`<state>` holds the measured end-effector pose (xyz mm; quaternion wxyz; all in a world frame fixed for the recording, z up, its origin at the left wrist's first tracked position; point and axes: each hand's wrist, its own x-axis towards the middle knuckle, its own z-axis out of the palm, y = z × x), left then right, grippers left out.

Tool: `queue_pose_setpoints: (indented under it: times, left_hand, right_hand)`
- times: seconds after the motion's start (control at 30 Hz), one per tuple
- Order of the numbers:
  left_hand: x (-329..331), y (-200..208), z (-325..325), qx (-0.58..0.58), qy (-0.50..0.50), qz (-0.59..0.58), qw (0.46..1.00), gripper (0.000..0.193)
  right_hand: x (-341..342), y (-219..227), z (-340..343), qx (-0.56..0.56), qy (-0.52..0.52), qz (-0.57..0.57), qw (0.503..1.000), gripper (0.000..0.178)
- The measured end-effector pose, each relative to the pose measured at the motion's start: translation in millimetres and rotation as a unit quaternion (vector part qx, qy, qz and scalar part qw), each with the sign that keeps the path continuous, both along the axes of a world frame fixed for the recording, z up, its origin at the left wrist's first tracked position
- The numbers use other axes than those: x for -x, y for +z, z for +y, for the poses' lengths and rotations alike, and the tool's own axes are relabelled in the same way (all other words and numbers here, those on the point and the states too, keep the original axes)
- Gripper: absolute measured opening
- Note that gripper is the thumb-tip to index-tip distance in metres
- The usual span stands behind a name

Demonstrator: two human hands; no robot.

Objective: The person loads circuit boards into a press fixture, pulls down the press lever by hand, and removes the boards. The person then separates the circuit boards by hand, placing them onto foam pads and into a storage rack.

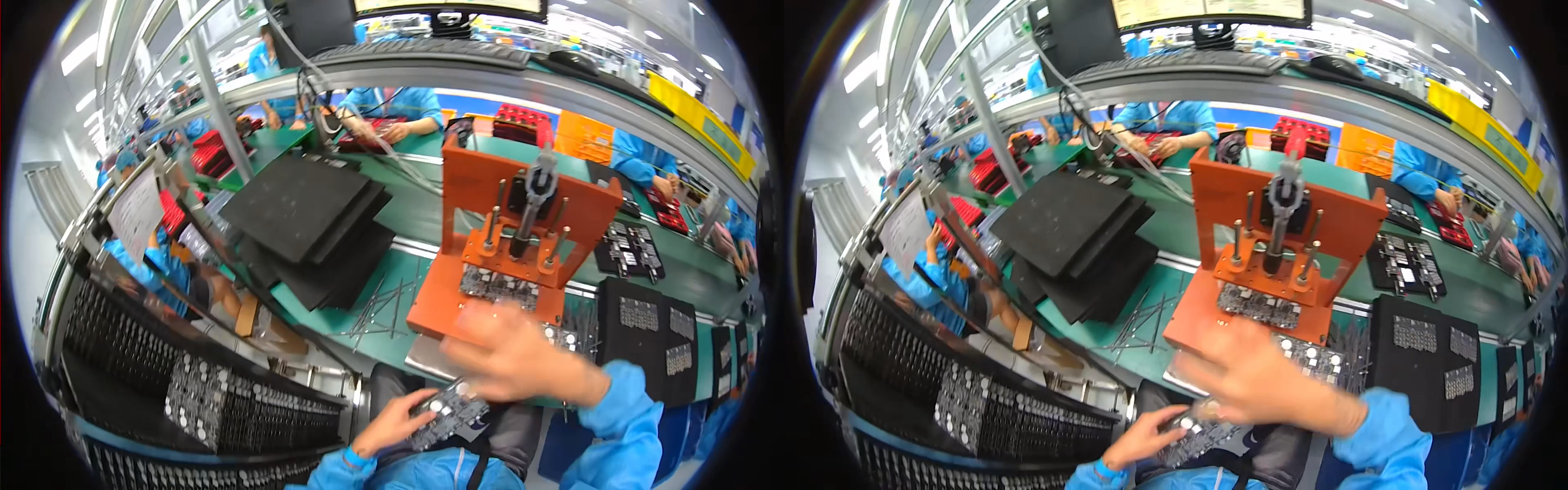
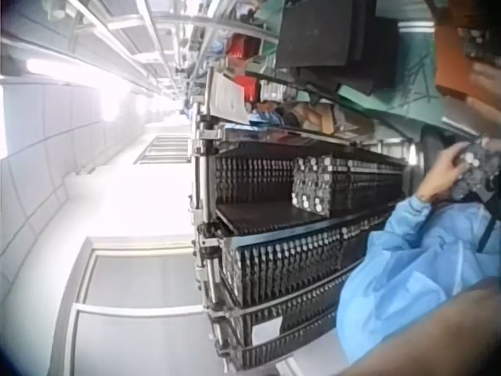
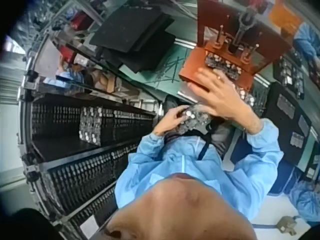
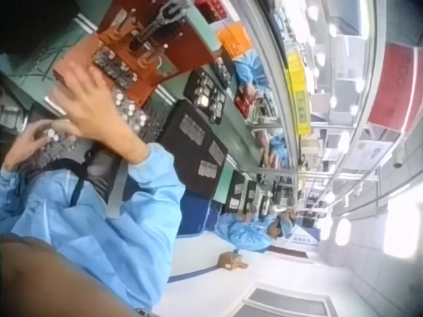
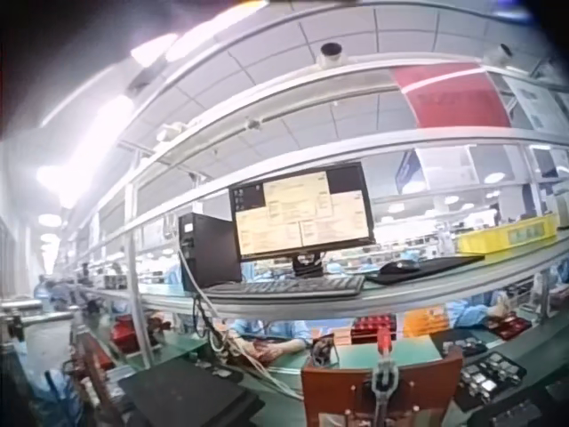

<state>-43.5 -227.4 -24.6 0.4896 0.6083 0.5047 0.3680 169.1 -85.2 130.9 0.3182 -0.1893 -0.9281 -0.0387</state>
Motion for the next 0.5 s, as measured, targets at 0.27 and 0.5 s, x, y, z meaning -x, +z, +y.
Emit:
queue_pose_setpoints:
  times: [0.27, 0.5]
  left_hand:
    - [-17.6, 55.3, 82.1, 0.05, -0.106, 0.015, 0.993, 0.066]
    - [3.9, 29.3, 161.0, -0.021, 0.041, -0.108, 0.993, 0.049]
  right_hand:
    - [-21.6, -83.8, -39.9, 0.05, 0.026, -0.27, 0.961, 0.078]
    - [-104.7, -85.3, -29.8, 0.154, -0.099, -0.137, 0.973, 0.078]
